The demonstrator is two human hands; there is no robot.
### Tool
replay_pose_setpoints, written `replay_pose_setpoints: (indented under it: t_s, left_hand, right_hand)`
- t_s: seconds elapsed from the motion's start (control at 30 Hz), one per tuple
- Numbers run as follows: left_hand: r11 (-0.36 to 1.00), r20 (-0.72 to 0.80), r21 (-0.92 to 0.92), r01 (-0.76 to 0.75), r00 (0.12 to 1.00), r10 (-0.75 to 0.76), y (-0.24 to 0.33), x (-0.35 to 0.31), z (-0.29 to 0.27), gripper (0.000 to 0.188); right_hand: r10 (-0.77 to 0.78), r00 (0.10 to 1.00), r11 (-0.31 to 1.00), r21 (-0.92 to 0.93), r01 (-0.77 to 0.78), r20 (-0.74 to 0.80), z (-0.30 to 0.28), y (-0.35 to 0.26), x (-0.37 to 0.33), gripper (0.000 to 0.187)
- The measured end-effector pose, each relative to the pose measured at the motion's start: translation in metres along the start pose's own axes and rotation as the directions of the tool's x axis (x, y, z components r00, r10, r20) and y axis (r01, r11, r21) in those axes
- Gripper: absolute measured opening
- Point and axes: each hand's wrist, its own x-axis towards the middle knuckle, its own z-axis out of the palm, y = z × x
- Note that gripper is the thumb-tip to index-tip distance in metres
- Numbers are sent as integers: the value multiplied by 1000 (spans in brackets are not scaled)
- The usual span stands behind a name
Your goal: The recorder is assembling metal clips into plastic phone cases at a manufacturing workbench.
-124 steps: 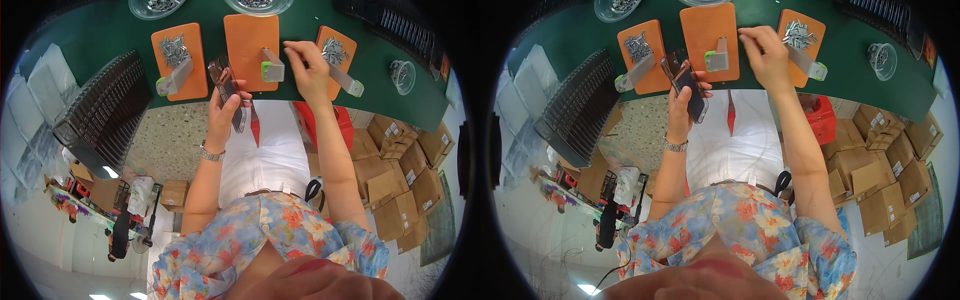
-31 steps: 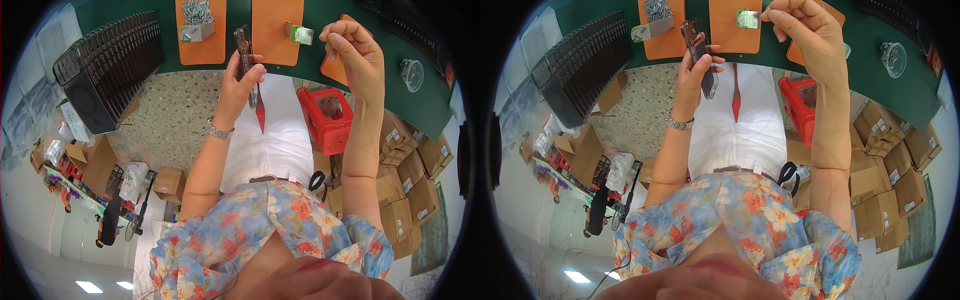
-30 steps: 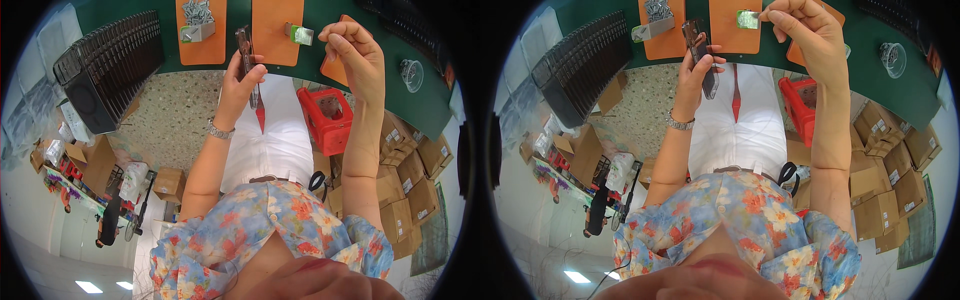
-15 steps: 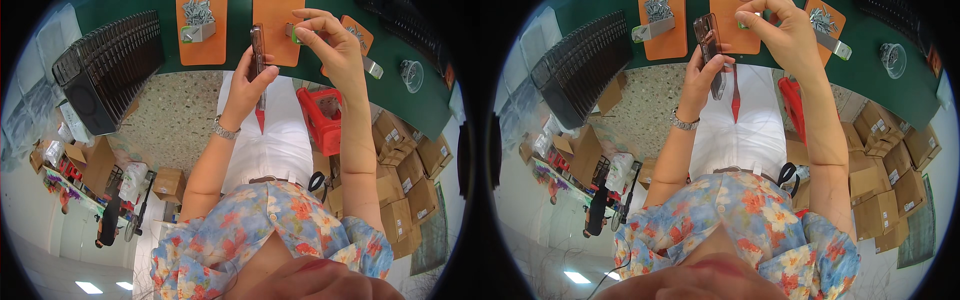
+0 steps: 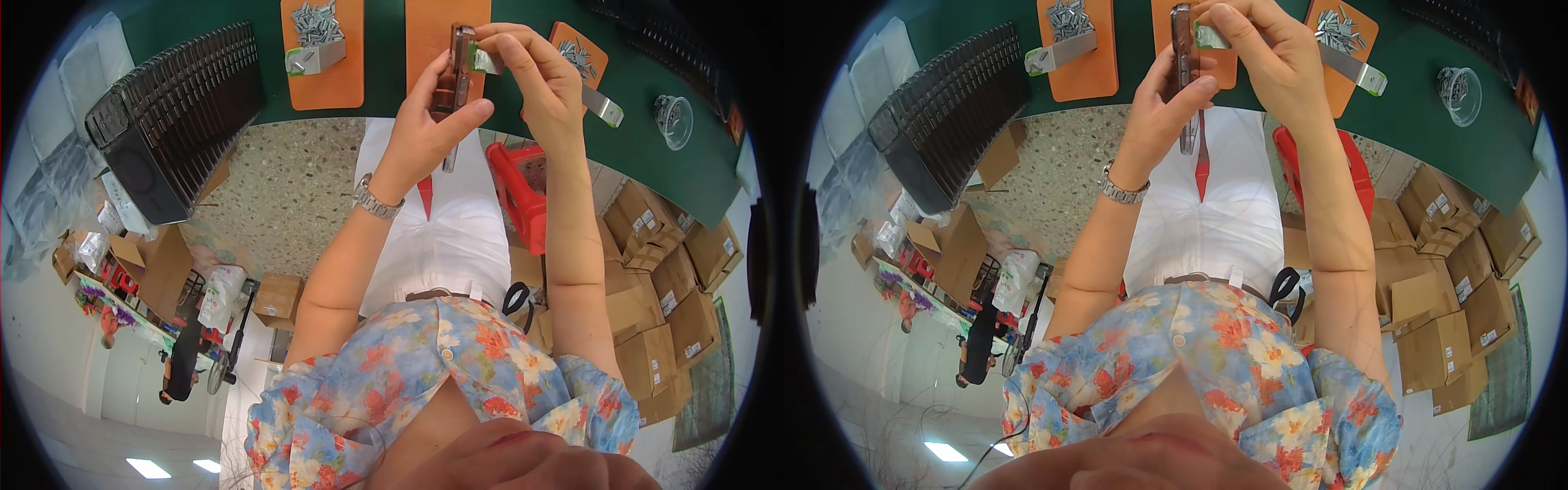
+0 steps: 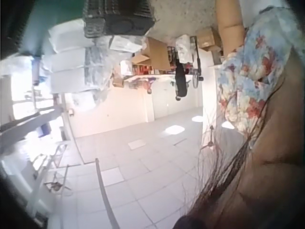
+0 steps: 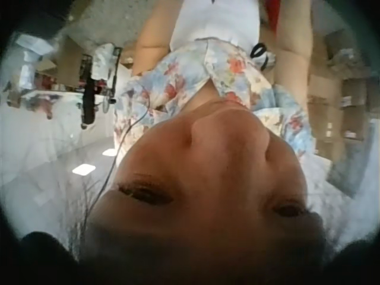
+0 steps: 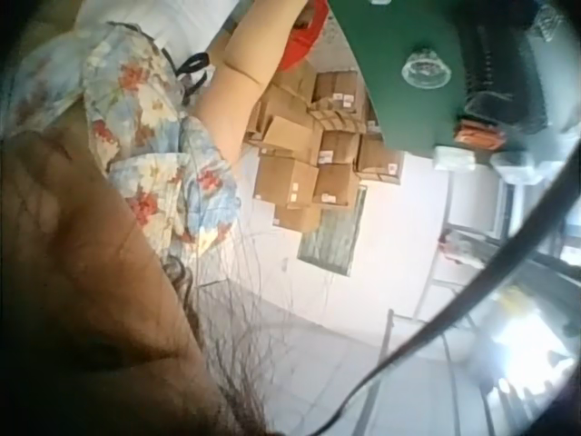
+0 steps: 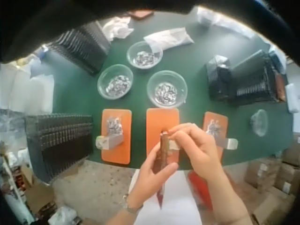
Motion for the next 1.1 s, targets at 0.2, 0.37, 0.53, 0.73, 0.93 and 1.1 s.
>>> replay_pose_setpoints:
  t_s: [0.2,0.37,0.53,0.73,0.93,1.1]
  left_hand:
    - [998,-5,-10,56,998,-56,-1,9,6,75]
    - [998,-53,-16,59,997,-60,-2,8,7,74]
    - [994,-45,-38,99,994,-101,1,7,7,74]
    - [991,-21,26,135,991,-134,5,17,6,71]
    - [998,-287,61,-24,957,41,5,-11,21,71]
    - [846,453,-325,422,855,-252,6,-64,28,83]
  right_hand:
    - [91,984,993,84,-79,-153,9,14,1,11]
    - [132,981,984,141,-112,-139,14,10,6,18]
    - [141,984,987,88,-131,-111,18,4,3,32]
    - [114,986,993,14,-114,-119,16,9,8,38]
    - [-18,944,998,-63,-3,-329,-1,-2,-18,20]
    - [109,977,702,681,-207,184,-13,-6,-69,59]
